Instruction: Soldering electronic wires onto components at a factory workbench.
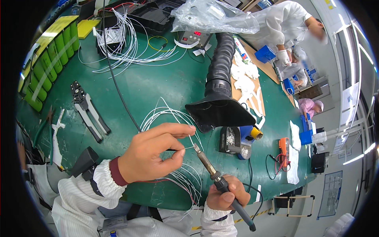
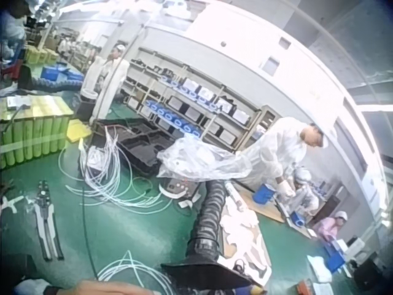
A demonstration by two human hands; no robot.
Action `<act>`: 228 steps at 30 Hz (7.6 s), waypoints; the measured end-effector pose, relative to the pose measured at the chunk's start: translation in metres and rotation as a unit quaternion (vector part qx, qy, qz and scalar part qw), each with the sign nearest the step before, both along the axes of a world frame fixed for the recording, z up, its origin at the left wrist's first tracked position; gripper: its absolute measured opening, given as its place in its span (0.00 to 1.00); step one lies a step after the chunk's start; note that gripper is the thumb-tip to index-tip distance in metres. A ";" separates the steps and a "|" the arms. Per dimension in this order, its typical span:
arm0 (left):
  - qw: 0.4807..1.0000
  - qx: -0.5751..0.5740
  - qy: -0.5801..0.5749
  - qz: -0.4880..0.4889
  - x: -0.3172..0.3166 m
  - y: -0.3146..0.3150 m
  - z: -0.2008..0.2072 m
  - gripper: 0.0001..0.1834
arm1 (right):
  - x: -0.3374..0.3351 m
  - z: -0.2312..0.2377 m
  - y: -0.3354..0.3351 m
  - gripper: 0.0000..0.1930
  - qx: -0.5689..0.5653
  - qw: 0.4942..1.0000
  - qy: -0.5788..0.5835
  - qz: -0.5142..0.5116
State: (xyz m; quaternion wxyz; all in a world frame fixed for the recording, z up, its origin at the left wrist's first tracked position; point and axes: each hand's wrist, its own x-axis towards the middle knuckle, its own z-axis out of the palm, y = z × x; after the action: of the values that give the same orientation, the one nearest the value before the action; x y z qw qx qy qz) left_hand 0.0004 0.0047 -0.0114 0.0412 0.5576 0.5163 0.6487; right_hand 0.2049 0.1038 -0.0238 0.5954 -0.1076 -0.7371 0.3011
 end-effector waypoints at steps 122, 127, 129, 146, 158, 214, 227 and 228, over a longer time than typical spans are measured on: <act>0.991 -0.097 0.000 -0.093 0.015 -0.003 -0.001 0.05 | -0.026 0.037 0.020 0.09 -0.111 0.947 -0.287 0.092; 0.988 -0.091 -0.107 -0.065 0.012 -0.003 -0.001 0.05 | -0.025 0.038 0.019 0.14 -0.099 0.960 -0.250 0.082; 0.988 -0.092 -0.103 -0.068 0.010 -0.003 -0.001 0.05 | -0.024 0.038 0.019 0.14 -0.095 0.961 -0.245 0.083; 0.992 -0.050 -0.089 -0.078 0.019 0.004 -0.010 0.09 | -0.025 0.022 0.020 0.06 -0.008 0.962 -0.273 -0.009; 0.991 0.002 -0.030 -0.129 0.026 0.004 -0.013 0.19 | -0.023 0.034 0.016 0.07 0.051 0.960 -0.276 -0.003; 1.000 0.008 -0.002 -0.005 0.000 -0.002 0.002 0.08 | 0.004 0.003 0.003 0.22 -0.063 0.997 0.041 0.004; 1.000 0.002 0.008 -0.002 0.000 -0.004 0.002 0.10 | 0.002 0.005 0.001 0.22 -0.071 0.996 0.050 0.016; 1.000 0.003 0.010 -0.001 0.000 -0.004 0.003 0.10 | 0.002 0.005 0.001 0.22 -0.072 0.996 0.050 0.016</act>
State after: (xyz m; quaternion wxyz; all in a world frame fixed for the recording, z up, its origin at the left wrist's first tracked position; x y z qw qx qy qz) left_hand 0.0002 0.0006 -0.0089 0.0349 0.5649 0.5142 0.6444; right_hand 0.2068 0.1052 -0.0193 0.6170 -0.1237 -0.6846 0.3678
